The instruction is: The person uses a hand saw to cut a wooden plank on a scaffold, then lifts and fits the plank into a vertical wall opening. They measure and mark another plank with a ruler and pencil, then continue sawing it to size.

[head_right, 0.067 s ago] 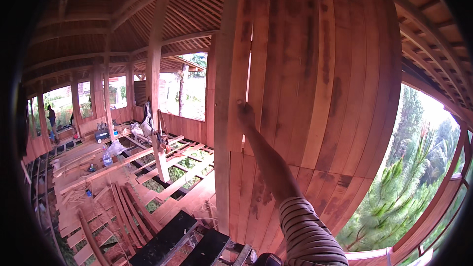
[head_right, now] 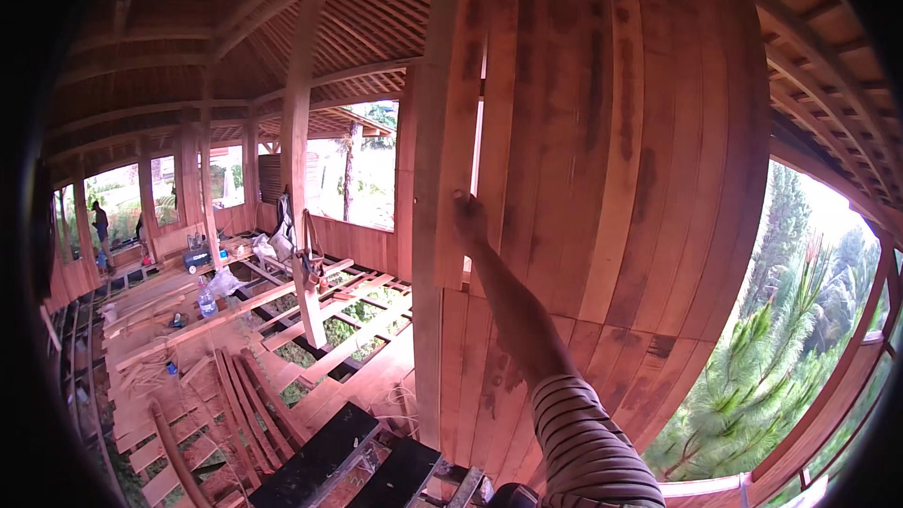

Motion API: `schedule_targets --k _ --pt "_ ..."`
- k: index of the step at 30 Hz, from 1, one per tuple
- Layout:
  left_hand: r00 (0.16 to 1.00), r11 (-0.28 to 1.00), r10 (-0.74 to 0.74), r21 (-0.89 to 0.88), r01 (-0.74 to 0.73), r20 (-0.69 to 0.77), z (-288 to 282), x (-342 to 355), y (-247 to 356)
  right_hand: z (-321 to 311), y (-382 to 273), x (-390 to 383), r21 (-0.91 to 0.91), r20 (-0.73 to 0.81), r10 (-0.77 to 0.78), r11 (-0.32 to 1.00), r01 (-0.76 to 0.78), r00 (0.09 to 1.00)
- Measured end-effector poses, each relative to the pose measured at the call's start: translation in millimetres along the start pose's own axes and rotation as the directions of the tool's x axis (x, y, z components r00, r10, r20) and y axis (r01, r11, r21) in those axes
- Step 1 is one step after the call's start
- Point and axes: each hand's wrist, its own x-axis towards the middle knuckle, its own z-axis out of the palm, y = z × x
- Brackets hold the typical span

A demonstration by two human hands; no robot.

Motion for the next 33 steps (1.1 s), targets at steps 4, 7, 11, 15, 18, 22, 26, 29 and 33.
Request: schedule_targets --k 4,7,11,15,18,22,26,29,33 --pt "1.000 1.000 0.019 -0.022 -0.019 0.019 -1.5 3.9 -0.4 7.4 6.7 24.7 -0.112 -0.073 -0.077 0.991 0.069 0.994" --pt "1.000 0.999 0.021 -0.039 -0.020 0.022 -7.0 9.5 -4.5 9.0 9.2 23.6 -0.075 -0.071 -0.071 0.995 0.066 0.995" --pt "0.998 0.997 0.045 -0.059 -0.043 0.032 -13.4 17.4 -8.4 1.3 6.4 26.5 -0.161 -0.129 -0.087 0.985 0.066 0.988" --pt "0.998 0.995 0.046 -0.086 -0.043 0.036 -16.7 20.3 -14.1 7.6 -9.1 20.6 -0.204 -0.154 -0.032 0.979 0.000 0.988" --pt "0.998 0.993 0.058 -0.101 -0.054 0.039 -17.8 21.1 -16.7 5.4 -10.9 20.1 -0.224 -0.166 -0.026 0.975 -0.012 0.986" --pt "0.997 0.990 0.066 -0.132 -0.059 0.045 -18.6 17.0 -19.4 0.8 -9.3 20.8 -0.284 -0.162 -0.090 0.958 0.041 0.983" --pt "0.995 0.978 0.086 -0.193 -0.074 0.057 -19.9 9.5 -14.8 -34.4 -19.0 37.6 -0.447 0.038 0.029 0.895 -0.009 0.999" --pt "0.998 0.933 0.058 -0.357 -0.047 0.022 -32.6 -5.0 -5.7 -35.3 -38.9 36.5 -0.415 0.208 0.199 0.905 -0.098 0.958" --pt "0.936 0.805 0.351 -0.521 -0.283 0.035 -136.2 35.5 37.6 -30.7 -65.4 23.5 -0.424 0.245 0.256 0.896 -0.134 0.935"
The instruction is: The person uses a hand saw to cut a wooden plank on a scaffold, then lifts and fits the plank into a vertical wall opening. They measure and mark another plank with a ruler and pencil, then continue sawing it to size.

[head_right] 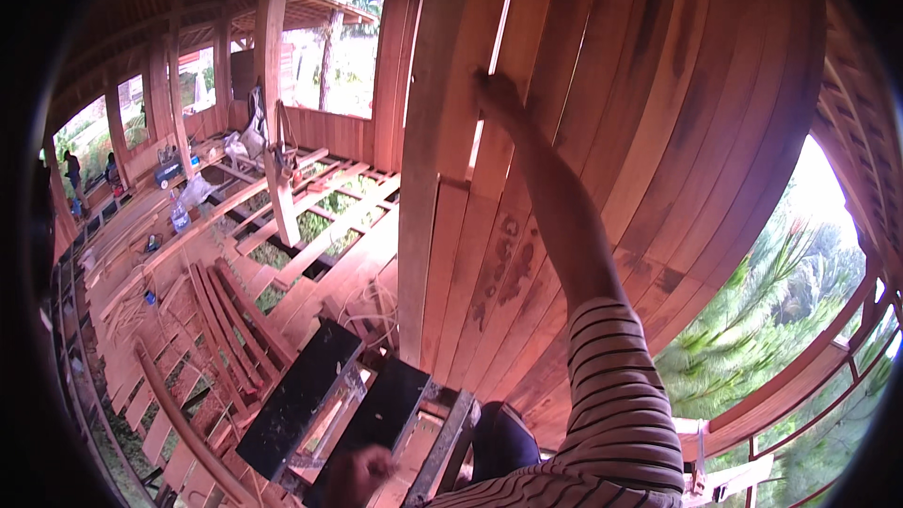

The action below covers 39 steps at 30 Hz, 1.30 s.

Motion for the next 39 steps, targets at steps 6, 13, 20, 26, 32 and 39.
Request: schedule_targets --k 6,13,20,26,32,39 --pt "0.801 0.832 0.553 0.190 -0.521 -0.228 -40.1 211.1 108.7 -12.0 17.4 27.2 0.121 0.116 0.014 0.992 -0.028 0.993" --pt "0.414 0.579 0.766 0.249 -0.776 -0.492 25.9 436.6 243.9 -72.3 120.1 85.9 -0.166 -0.030 -0.086 0.983 0.080 0.996" --pt "0.362 0.686 0.663 0.338 -0.645 -0.655 19.8 412.2 144.2 -14.8 28.8 20.2 0.153 0.070 -0.055 0.987 0.044 0.996" --pt "0.648 0.770 0.619 0.507 -0.388 -0.444 33.2 338.5 -27.3 -17.1 -10.5 -12.6 0.098 0.067 -0.010 0.995 0.003 0.998" --pt "0.805 0.784 0.522 0.532 -0.321 -0.282 41.5 310.0 -136.6 -8.1 4.1 1.3 0.102 -0.037 -0.037 0.994 0.040 0.999" --pt "0.939 0.861 0.331 0.437 -0.259 -0.095 32.8 283.9 -134.1 -7.8 -8.8 -13.4 0.058 -0.036 -0.005 0.998 0.007 0.999"
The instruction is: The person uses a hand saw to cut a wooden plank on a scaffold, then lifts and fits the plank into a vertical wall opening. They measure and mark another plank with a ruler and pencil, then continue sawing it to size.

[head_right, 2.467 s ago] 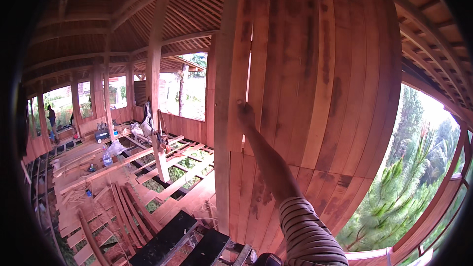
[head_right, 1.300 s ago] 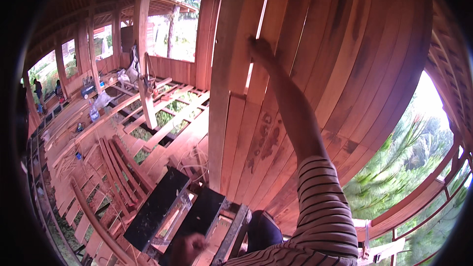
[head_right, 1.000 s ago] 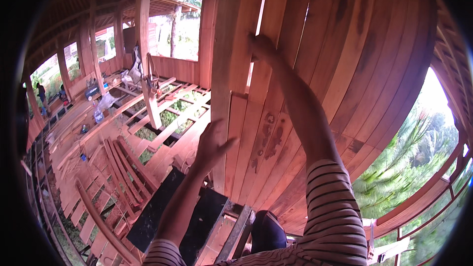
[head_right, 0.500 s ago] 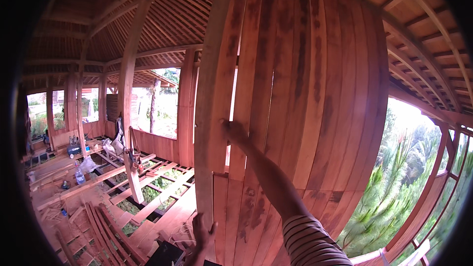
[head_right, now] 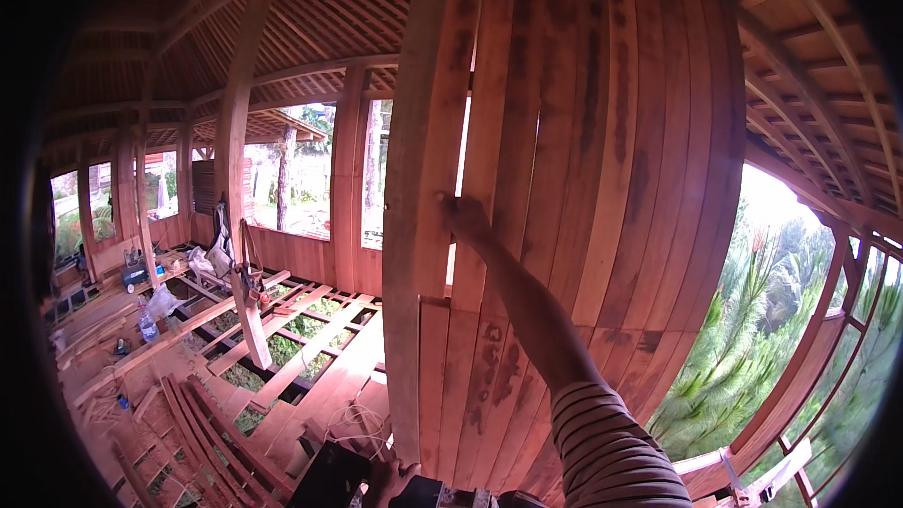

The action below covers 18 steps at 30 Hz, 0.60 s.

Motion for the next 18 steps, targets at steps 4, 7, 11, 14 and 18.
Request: schedule_targets --k 4,7,11,14,18 --pt "0.994 0.991 0.102 0.087 -0.104 0.032 0.5 5.8 -2.5 1.9 5.1 2.9 -0.027 -0.026 0.001 1.000 -0.001 1.000" --pt "0.995 0.997 0.073 0.031 -0.076 0.071 -3.7 2.6 3.2 2.1 15.6 7.9 0.009 -0.037 -0.012 1.000 0.012 0.999" --pt "0.995 0.997 0.042 0.068 -0.048 0.087 2.1 -0.8 -7.1 8.7 23.5 18.0 -0.103 -0.077 -0.074 0.992 0.066 0.994" --pt "0.991 0.987 0.075 0.136 -0.090 0.108 9.1 4.2 2.6 -0.6 50.6 32.8 -0.100 -0.147 -0.012 0.995 -0.002 0.989" --pt "0.987 0.982 0.019 0.183 -0.048 0.159 6.6 5.6 3.9 1.2 39.3 24.5 0.003 -0.086 -0.028 1.000 0.028 0.996"
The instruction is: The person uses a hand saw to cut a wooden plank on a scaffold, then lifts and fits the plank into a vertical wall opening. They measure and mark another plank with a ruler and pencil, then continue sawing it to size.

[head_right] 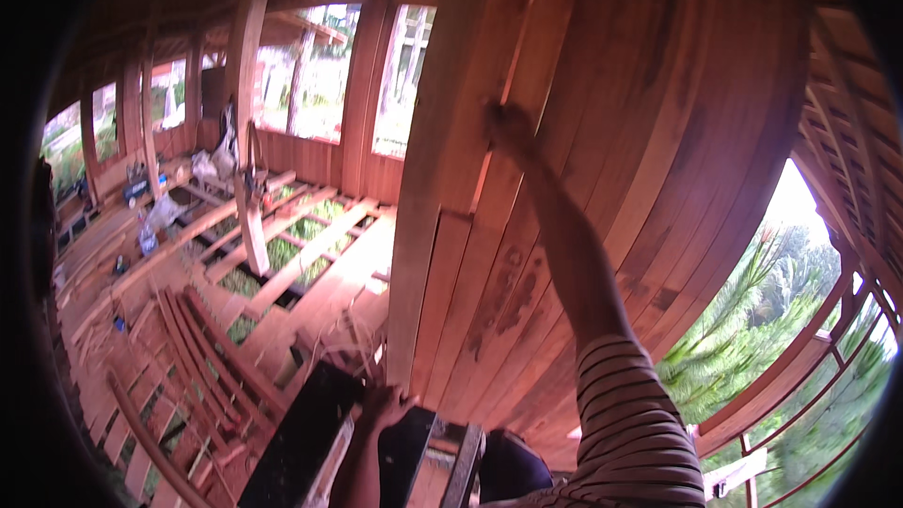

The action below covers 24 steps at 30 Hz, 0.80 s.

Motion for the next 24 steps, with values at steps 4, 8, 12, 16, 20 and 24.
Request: schedule_targets --k 4,8,12,16,20,24 --pt "0.992 0.998 0.064 0.014 -0.063 -0.109 -2.9 -0.5 2.5 0.1 -19.2 -13.0 0.028 -0.010 0.038 0.999 -0.037 0.999" --pt "0.999 1.000 0.018 0.002 -0.018 -0.035 -11.2 -3.0 3.3 2.9 -22.6 -16.9 -0.037 0.020 -0.014 0.999 0.015 1.000" --pt "0.999 1.000 0.009 -0.020 -0.010 -0.032 -5.9 -4.6 2.9 2.0 -27.9 -17.0 -0.048 0.023 0.038 0.998 -0.037 0.999" --pt "0.999 0.999 0.013 -0.043 -0.015 -0.052 -2.2 -5.7 0.3 4.9 -30.3 -20.7 -0.055 0.001 -0.011 0.998 0.011 1.000" --pt "0.993 0.998 0.059 0.004 -0.059 -0.105 -3.6 -7.2 -0.7 4.3 -21.3 -24.9 -0.296 -0.043 -0.175 0.942 0.155 0.984" --pt "0.985 0.995 0.086 -0.040 -0.093 -0.149 2.2 -5.2 -3.0 -1.2 -17.3 -17.6 -0.494 -0.062 -0.319 0.833 0.249 0.946"
